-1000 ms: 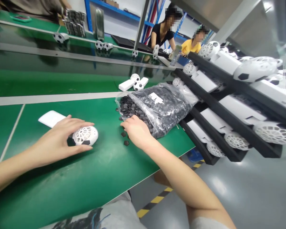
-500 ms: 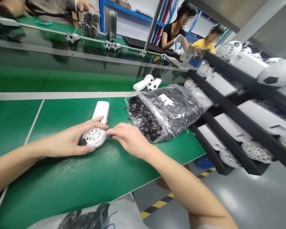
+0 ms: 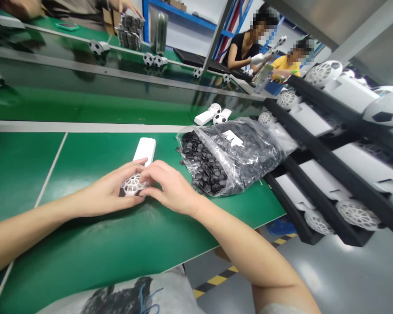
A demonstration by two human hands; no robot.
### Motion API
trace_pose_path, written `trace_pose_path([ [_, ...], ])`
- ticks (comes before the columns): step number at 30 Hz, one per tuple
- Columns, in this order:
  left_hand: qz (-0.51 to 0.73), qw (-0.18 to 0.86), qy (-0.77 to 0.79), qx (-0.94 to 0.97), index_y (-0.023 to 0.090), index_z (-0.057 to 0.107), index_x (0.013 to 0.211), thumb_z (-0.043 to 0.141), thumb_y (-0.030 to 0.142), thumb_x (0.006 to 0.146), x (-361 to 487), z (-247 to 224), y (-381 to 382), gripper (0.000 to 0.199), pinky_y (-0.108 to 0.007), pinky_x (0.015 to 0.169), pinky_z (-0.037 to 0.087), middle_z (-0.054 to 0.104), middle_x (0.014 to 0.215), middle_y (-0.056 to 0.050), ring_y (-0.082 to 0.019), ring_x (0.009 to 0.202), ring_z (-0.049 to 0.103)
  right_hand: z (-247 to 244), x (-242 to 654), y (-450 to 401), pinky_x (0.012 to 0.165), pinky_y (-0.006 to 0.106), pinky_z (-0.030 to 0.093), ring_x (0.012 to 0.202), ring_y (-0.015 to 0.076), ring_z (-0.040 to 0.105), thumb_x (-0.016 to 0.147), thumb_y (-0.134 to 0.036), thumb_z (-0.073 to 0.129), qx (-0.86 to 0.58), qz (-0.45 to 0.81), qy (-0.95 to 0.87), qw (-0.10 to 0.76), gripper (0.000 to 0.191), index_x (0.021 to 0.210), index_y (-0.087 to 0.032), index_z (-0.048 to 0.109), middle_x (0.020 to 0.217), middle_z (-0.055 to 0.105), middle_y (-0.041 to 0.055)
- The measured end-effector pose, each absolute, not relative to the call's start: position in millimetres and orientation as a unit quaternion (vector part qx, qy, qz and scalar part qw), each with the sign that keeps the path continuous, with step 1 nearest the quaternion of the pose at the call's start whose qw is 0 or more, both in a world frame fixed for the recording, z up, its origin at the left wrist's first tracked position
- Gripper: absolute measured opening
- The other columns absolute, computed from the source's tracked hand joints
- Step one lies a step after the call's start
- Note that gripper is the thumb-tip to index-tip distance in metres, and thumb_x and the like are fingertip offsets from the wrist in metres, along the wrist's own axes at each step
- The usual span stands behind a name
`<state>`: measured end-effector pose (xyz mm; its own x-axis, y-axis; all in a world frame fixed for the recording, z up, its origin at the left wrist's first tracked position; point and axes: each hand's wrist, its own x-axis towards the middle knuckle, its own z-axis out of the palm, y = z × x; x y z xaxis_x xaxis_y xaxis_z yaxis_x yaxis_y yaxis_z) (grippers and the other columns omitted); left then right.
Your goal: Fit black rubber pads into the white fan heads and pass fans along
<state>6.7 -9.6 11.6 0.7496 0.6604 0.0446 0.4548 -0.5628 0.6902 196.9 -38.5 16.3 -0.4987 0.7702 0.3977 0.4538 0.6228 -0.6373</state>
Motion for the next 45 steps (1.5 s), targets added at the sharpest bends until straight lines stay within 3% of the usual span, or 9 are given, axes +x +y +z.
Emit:
trace_pose_path([
  [7,0.187,0.368,0.332,0.848,0.022,0.041,0.115,0.051,0.03,0.073,7.9,7.0,-12.2,0.044,-0.044,0.107,0.028,0.04,0.136,-0.007,-0.025,0.132,0.028,15.9,194.4,-34.7,0.065,0.024,0.045,0.067,0.009,0.052,0.069,-0.028,0.075,-0.464,0.311,-0.764,0.322,0.031,0.083,-0.019,0.048,0.086,0.049,-0.0022],
  [11,0.191,0.358,0.339,0.849,0.024,0.045,0.111,0.058,0.036,0.072,8.0,5.1,-14.0,0.043,-0.049,0.106,0.026,0.04,0.13,-0.009,-0.028,0.131,0.025,15.4,220.8,-46.1,0.065,0.025,0.045,0.066,0.0096,0.053,0.076,-0.029,0.067,-0.536,0.259,-0.761,0.259,0.018,0.085,-0.019,0.055,0.086,0.052,-0.0005],
  [16,0.191,0.316,0.404,0.837,0.028,0.054,0.105,0.067,0.05,0.063,6.3,6.5,-12.3,0.049,-0.052,0.095,0.035,0.042,0.108,-0.006,-0.03,0.11,0.039,10.6,256.9,-58.7,0.067,0.029,0.046,0.067,0.0123,0.056,0.079,-0.018,0.063,-0.643,0.175,-0.732,0.142,0.013,0.091,-0.019,0.062,0.085,0.053,0.002],
  [21,0.152,0.342,0.368,0.851,0.028,0.05,0.112,0.055,0.036,0.067,-11.3,16.1,0.1,0.046,-0.041,0.085,0.044,0.048,0.116,-0.004,-0.025,0.097,0.052,8.1,259.7,-52.6,0.069,0.027,0.046,0.066,0.0101,0.056,0.076,-0.01,0.063,-0.631,0.208,-0.734,0.141,0.011,0.084,-0.016,0.062,0.086,0.055,0.0019],
  [26,0.124,0.342,0.365,0.857,0.029,0.048,0.113,0.051,0.03,0.066,-22.6,20.5,5.2,0.047,-0.036,0.079,0.046,0.05,0.122,-0.002,-0.024,0.096,0.056,14.4,257.7,-46.4,0.061,0.024,0.043,0.063,0.0112,0.054,0.074,-0.007,0.061,-0.606,0.254,-0.742,0.132,0.013,0.08,-0.018,0.056,0.066,0.055,-0.0037],
  [32,0.058,0.34,0.354,0.869,0.027,0.042,0.118,0.049,0.021,0.066,-24.6,32.2,9.6,0.053,-0.027,0.07,0.046,0.049,0.122,-0.003,-0.02,0.089,0.057,24.2,229.4,-53.2,0.055,0.022,0.042,0.056,0.0089,0.053,0.084,-0.016,0.052,-0.549,0.311,-0.745,0.215,0.01,0.091,-0.02,0.056,0.067,0.054,-0.0044],
  [37,0.001,0.36,0.337,0.87,0.027,0.039,0.123,0.049,0.016,0.067,-35.1,41.7,18.6,0.058,-0.023,0.067,0.043,0.051,0.119,-0.002,-0.017,0.085,0.056,22.3,198.5,-46.1,0.064,0.023,0.049,0.067,0.0112,0.061,0.08,-0.016,0.059,-0.474,0.442,-0.716,0.259,0.008,0.088,-0.017,0.058,0.075,0.061,-0.0009],
  [41,0.014,0.365,0.338,0.867,0.028,0.037,0.124,0.048,0.014,0.068,-37.2,38.3,17.6,0.059,-0.022,0.068,0.042,0.049,0.12,-0.001,-0.016,0.087,0.055,21.9,187.3,-35.7,0.074,0.027,0.046,0.079,0.0141,0.057,0.079,-0.014,0.062,-0.431,0.284,-0.816,0.26,0.006,0.084,-0.017,0.062,0.083,0.061,0.0024],
  [45,0.059,0.341,0.325,0.88,0.026,0.038,0.124,0.049,0.016,0.068,-34.7,28.8,13.6,0.058,-0.025,0.077,0.044,0.047,0.124,-0.003,-0.019,0.097,0.054,23.1,184.1,-31.4,0.073,0.028,0.044,0.081,0.0159,0.054,0.082,-0.019,0.06,-0.43,0.158,-0.847,0.268,0.003,0.082,-0.018,0.063,0.082,0.059,0.0033],
])
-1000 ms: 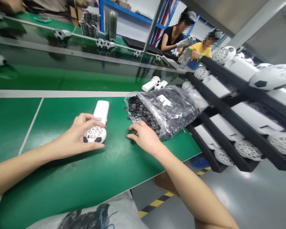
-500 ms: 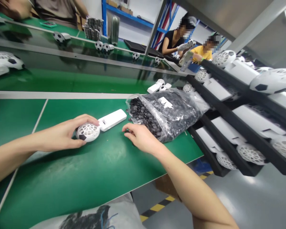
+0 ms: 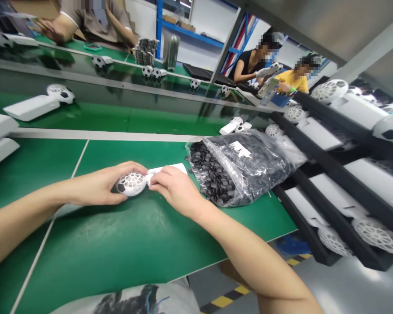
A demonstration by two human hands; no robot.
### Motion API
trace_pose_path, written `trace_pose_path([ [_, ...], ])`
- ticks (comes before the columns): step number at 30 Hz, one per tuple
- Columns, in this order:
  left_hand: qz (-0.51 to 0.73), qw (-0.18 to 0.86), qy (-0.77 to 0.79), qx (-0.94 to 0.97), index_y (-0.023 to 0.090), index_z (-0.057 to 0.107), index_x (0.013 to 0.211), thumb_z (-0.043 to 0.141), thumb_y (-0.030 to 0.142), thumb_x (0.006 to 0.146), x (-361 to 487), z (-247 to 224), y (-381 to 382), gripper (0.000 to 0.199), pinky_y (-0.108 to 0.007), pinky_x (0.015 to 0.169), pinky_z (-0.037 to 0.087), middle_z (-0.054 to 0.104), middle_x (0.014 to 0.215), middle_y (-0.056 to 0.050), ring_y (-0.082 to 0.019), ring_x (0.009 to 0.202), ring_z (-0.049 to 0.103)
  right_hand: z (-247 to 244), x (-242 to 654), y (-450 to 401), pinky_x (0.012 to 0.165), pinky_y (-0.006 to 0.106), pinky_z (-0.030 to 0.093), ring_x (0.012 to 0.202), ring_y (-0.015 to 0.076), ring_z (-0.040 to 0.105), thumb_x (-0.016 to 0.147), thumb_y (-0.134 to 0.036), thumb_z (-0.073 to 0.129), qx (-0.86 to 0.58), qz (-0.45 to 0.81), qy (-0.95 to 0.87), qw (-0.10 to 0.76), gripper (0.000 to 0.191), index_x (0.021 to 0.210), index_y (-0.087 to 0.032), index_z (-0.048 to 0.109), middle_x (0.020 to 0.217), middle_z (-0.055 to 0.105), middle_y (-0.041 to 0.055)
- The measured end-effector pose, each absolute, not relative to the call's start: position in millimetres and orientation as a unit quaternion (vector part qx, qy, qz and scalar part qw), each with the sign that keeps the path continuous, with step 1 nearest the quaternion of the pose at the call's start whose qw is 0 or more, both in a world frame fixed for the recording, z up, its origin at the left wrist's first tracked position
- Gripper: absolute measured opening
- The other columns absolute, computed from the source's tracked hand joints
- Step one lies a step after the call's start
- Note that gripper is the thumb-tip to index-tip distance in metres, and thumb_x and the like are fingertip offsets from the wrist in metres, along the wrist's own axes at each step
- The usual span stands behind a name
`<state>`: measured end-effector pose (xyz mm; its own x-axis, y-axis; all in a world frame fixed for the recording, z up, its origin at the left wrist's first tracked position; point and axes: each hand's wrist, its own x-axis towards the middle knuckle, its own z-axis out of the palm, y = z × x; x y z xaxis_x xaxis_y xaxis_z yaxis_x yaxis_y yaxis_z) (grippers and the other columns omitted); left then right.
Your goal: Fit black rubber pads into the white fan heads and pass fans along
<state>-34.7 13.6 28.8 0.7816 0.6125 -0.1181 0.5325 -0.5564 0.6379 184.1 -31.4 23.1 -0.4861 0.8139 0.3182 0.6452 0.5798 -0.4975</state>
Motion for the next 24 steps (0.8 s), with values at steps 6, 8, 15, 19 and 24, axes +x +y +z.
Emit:
trace_pose_path([
  [6,0.087,0.294,0.359,0.881,0.023,0.041,0.121,0.056,0.028,0.069,-31.0,19.9,9.7,0.054,-0.031,0.085,0.044,0.047,0.124,-0.005,-0.023,0.107,0.05,22.6,183.3,-32.8,0.076,0.027,0.044,0.081,0.0142,0.057,0.085,-0.01,0.053,-0.442,0.208,-0.837,0.246,0.016,0.094,-0.018,0.064,0.085,0.062,0.0032],
  [8,0.09,0.288,0.367,0.88,0.022,0.042,0.12,0.056,0.028,0.069,-29.7,19.4,8.7,0.053,-0.032,0.087,0.044,0.049,0.122,-0.005,-0.023,0.107,0.05,22.8,183.2,-34.2,0.074,0.025,0.045,0.078,0.0131,0.058,0.085,-0.01,0.053,-0.457,0.236,-0.824,0.239,0.015,0.091,-0.019,0.063,0.085,0.063,0.0017],
  [15,0.108,0.284,0.399,0.865,0.021,0.044,0.117,0.061,0.04,0.069,-23.1,18.8,5.2,0.055,-0.034,0.086,0.044,0.052,0.118,-0.005,-0.024,0.106,0.051,23.1,175.7,-36.7,0.071,0.023,0.044,0.075,0.0122,0.058,0.08,-0.01,0.059,-0.439,0.268,-0.799,0.312,0.007,0.08,-0.017,0.061,0.08,0.064,-0.0001],
  [19,0.132,0.286,0.396,0.862,0.02,0.048,0.113,0.059,0.043,0.072,-20.4,17.9,3.9,0.048,-0.034,0.086,0.044,0.054,0.114,-0.005,-0.024,0.102,0.053,18.6,170.3,-33.4,0.068,0.022,0.045,0.07,0.011,0.058,0.081,-0.01,0.057,-0.434,0.305,-0.79,0.308,0.009,0.08,-0.017,0.062,0.076,0.064,-0.0006],
  [24,0.15,0.28,0.391,0.864,0.018,0.049,0.11,0.056,0.041,0.073,-18.2,15.5,2.1,0.044,-0.036,0.087,0.043,0.054,0.112,-0.007,-0.025,0.103,0.052,10.6,166.4,-29.0,0.072,0.024,0.043,0.075,0.0125,0.058,0.08,-0.011,0.061,-0.437,0.266,-0.801,0.31,0.009,0.077,-0.018,0.065,0.076,0.065,-0.0006],
])
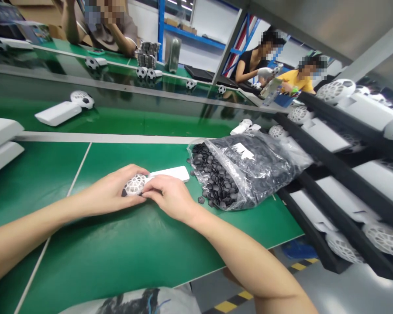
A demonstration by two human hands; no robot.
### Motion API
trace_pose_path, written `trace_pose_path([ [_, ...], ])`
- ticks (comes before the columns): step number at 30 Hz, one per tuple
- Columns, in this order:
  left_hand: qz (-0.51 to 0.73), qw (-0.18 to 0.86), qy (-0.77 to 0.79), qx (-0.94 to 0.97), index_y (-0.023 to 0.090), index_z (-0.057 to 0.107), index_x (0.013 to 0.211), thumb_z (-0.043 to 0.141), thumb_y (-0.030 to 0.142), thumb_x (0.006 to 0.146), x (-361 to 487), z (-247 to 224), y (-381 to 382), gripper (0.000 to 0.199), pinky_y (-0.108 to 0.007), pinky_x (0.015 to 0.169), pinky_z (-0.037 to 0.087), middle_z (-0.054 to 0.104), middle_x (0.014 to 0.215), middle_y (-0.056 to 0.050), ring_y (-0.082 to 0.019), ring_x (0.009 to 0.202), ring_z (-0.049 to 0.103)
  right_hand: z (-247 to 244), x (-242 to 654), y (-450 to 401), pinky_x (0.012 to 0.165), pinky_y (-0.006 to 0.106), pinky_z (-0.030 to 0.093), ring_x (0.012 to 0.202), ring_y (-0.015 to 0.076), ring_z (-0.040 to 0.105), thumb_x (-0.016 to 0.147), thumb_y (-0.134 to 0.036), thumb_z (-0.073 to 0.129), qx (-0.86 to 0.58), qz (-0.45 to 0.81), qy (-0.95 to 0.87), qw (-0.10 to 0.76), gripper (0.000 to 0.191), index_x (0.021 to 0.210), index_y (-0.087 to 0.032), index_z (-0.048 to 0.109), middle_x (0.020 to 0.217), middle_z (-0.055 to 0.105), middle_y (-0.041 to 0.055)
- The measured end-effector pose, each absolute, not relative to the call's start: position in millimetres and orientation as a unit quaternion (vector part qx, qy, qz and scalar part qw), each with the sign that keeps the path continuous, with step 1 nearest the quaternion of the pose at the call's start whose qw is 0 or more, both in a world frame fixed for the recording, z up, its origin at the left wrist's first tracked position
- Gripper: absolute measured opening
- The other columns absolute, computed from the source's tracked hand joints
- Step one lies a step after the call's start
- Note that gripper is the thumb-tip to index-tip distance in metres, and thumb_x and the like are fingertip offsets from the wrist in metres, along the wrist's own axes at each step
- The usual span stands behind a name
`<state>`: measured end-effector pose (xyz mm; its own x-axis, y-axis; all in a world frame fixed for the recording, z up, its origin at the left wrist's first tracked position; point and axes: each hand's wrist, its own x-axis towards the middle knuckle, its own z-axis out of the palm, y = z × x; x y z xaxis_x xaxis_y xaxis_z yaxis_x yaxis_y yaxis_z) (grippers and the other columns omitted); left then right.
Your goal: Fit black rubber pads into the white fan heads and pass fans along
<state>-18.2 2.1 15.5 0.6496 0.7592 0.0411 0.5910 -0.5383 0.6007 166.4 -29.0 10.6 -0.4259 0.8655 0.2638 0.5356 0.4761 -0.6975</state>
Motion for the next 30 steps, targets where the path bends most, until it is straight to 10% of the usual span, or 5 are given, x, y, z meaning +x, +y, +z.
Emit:
trace_pose_path([
  [18,0.177,0.297,0.408,0.845,0.019,0.047,0.104,0.053,0.024,0.071,-15.4,18.2,3.2,0.035,-0.038,0.085,0.044,0.055,0.107,-0.007,-0.025,0.1,0.052,8.4,160.6,-22.6,0.058,0.021,0.037,0.062,0.0109,0.05,0.08,-0.02,0.062,-0.512,0.259,-0.773,0.271,0.01,0.073,-0.019,0.055,0.068,0.057,-0.0039],
  [30,0.171,0.152,0.53,0.817,0.015,0.04,0.128,0.062,0.039,0.077,8.0,41.4,133.1,0.06,-0.048,0.097,0.037,0.039,0.135,-0.015,-0.03,0.121,0.04,-26.2,261.0,-74.9,0.067,0.029,0.055,0.088,0.0226,0.063,0.08,-0.04,0.054,-0.572,0.084,-0.793,0.19,0.028,0.106,-0.032,0.061,0.105,0.059,0.0062],
])
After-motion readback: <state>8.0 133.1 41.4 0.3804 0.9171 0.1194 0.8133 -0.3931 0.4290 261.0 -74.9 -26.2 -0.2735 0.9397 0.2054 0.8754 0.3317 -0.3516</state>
